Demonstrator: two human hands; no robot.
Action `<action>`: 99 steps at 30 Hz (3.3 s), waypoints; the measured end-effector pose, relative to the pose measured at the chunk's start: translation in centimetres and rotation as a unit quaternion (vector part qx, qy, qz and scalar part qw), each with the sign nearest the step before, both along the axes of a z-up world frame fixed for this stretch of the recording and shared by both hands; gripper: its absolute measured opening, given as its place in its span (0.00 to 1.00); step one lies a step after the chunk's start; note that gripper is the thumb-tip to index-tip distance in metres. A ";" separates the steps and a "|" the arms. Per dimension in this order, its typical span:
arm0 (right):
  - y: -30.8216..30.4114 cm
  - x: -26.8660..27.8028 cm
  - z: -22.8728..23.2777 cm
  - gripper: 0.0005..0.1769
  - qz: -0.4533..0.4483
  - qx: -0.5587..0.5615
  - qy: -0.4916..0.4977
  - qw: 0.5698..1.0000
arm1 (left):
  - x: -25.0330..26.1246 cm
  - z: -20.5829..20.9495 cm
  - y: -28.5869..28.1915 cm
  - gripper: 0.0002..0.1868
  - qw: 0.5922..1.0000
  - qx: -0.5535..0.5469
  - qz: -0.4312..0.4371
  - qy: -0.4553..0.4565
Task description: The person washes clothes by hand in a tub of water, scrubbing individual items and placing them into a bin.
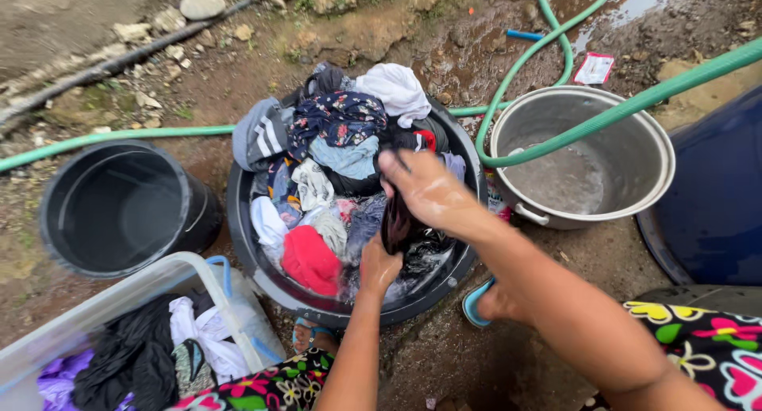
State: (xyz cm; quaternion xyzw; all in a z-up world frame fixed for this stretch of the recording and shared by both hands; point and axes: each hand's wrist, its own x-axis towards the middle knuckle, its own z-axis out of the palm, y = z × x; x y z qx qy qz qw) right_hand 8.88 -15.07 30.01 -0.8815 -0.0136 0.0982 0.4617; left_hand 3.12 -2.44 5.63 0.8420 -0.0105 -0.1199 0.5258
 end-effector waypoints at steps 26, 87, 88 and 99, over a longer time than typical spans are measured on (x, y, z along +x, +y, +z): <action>-1.2 -8.4 -33.8 0.37 0.125 -0.458 0.035 0.879 | -2.4 -6.2 0.8 0.56 0.882 0.359 -0.243 0.184; -1.3 -11.2 -14.9 0.63 -0.028 0.536 0.034 0.843 | 4.5 10.0 3.5 0.29 0.649 -0.697 0.165 0.257; -1.4 -11.9 -14.1 0.65 0.011 0.601 0.067 0.797 | 4.8 9.9 3.3 0.22 0.664 -0.687 0.195 0.220; 0.6 -6.5 -15.3 0.19 -0.301 0.760 0.196 0.541 | 2.8 7.2 0.0 0.11 0.830 -0.510 0.216 0.063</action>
